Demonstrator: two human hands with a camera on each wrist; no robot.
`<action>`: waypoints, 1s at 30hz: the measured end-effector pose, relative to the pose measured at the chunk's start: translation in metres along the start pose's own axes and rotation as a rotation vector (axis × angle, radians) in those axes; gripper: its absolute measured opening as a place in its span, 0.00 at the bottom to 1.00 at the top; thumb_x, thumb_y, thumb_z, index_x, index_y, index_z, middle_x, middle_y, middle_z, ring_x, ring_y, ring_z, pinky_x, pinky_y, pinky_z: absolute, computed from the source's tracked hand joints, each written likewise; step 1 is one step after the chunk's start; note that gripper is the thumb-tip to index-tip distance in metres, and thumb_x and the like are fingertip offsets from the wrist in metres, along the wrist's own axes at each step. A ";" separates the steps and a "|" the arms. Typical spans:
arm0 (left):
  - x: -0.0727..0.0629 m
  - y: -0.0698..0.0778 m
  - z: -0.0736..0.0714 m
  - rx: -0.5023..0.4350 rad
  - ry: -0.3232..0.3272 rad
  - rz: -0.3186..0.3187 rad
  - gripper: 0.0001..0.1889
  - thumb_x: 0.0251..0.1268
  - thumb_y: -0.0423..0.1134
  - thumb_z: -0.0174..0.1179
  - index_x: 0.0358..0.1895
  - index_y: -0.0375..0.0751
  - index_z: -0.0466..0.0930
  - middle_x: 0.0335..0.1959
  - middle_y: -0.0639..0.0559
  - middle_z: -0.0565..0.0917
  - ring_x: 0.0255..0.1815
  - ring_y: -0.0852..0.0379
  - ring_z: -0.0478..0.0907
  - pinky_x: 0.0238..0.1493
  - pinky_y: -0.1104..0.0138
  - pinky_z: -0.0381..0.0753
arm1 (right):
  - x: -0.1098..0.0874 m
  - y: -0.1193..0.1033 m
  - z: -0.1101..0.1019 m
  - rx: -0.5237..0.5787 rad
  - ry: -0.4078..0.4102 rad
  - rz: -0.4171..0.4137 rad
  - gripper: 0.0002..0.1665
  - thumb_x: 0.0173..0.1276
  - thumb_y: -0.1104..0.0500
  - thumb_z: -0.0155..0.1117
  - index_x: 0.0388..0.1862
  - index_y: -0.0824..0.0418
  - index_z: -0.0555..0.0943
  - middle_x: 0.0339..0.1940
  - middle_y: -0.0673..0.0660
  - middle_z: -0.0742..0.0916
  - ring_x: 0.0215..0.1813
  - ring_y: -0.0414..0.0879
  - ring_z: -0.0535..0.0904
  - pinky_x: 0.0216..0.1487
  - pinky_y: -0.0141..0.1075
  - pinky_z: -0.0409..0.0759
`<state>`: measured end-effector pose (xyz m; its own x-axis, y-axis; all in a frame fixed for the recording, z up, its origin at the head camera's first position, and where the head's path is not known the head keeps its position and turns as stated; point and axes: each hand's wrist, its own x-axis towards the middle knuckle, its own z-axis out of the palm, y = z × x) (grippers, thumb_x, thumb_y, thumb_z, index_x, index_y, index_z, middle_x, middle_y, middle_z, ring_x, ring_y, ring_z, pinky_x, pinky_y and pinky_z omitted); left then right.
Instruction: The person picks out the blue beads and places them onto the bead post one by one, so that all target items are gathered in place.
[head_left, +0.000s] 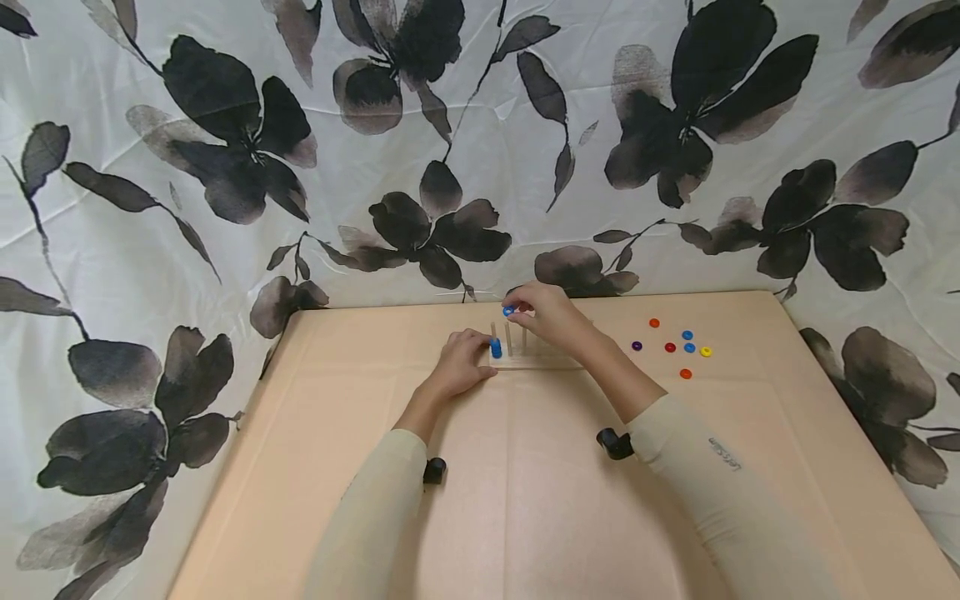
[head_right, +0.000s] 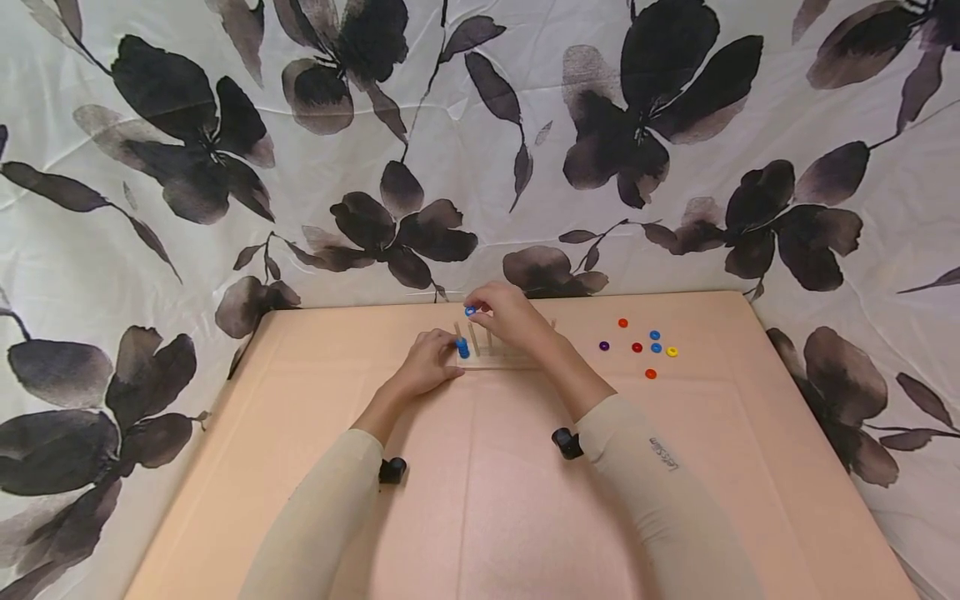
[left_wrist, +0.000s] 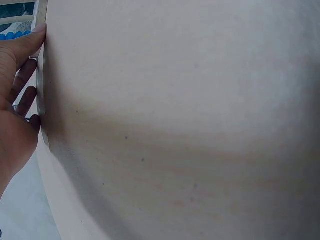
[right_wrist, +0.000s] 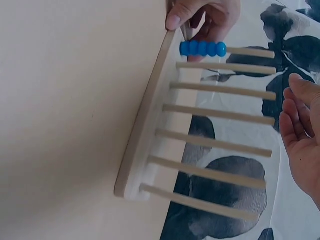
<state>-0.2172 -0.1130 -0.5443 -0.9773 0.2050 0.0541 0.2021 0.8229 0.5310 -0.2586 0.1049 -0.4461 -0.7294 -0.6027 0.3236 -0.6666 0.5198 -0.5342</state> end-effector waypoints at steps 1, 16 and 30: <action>0.000 0.000 0.000 -0.001 0.000 0.001 0.30 0.62 0.43 0.74 0.66 0.41 0.78 0.64 0.45 0.79 0.71 0.43 0.67 0.75 0.51 0.65 | 0.001 -0.001 0.001 -0.008 -0.008 -0.004 0.12 0.71 0.61 0.71 0.51 0.62 0.88 0.48 0.57 0.90 0.49 0.51 0.87 0.55 0.45 0.85; -0.002 -0.002 0.000 -0.004 -0.003 0.019 0.29 0.61 0.44 0.75 0.65 0.41 0.79 0.63 0.44 0.79 0.70 0.42 0.67 0.74 0.51 0.65 | 0.008 -0.018 0.013 -0.066 -0.047 0.029 0.12 0.71 0.58 0.70 0.51 0.60 0.88 0.47 0.56 0.90 0.49 0.50 0.86 0.58 0.47 0.80; 0.000 0.000 0.000 -0.002 -0.006 0.006 0.29 0.61 0.44 0.75 0.65 0.40 0.79 0.64 0.44 0.79 0.70 0.43 0.67 0.73 0.50 0.66 | 0.013 -0.012 0.022 -0.076 -0.085 0.033 0.12 0.70 0.57 0.72 0.50 0.60 0.88 0.45 0.55 0.90 0.50 0.50 0.85 0.54 0.42 0.84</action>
<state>-0.2174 -0.1129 -0.5441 -0.9755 0.2137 0.0521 0.2082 0.8206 0.5322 -0.2573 0.0776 -0.4526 -0.7375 -0.6322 0.2376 -0.6546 0.5825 -0.4819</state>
